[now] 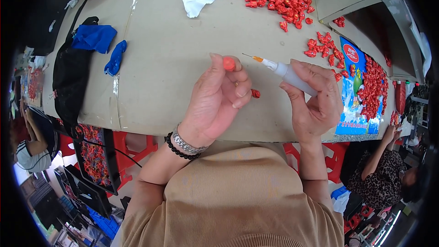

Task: The person assembles small plastic parts by applying glue to the pieces using a dispenser bottle and pressing them together by hand.

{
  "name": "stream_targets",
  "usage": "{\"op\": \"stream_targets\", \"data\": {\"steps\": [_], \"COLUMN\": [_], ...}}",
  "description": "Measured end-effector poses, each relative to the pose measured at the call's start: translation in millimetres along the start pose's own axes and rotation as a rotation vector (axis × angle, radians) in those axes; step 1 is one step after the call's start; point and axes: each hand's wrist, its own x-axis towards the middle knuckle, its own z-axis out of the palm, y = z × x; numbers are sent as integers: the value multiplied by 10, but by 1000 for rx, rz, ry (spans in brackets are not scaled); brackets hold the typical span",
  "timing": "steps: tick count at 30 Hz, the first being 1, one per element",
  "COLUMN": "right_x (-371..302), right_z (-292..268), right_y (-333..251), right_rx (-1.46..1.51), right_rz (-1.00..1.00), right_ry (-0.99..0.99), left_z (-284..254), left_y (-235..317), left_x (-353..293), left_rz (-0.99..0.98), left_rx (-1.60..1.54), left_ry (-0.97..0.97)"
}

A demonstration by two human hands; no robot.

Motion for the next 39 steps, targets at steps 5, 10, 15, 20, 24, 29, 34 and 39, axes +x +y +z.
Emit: {"op": "stream_targets", "data": {"steps": [5,10,15,20,24,29,34,39], "right_x": [6,-31,-69,-77,-87,-89,-61,-65], "right_z": [63,79,74,69,87,91,124,113], "right_y": [-24,-24,5,38,77,88,43,20], "right_rx": [25,38,66,123,261,340,343,351], "right_rz": [-34,-26,17,70,164,207,212,209], "right_ry": [11,1,-30,-46,-81,-115,-70,-67], "left_z": [-14,36,47,49,32,74,45,32], "left_y": [-4,-9,-13,34,67,63,81,82], "left_x": [-8,-12,-18,-11,8,12,11,2], "left_rz": [-8,65,51,4,-44,-52,-77,-74], "left_rx": [33,150,157,115,117,104,95,86], "left_ry": [-31,61,56,36,30,90,56,38]}}
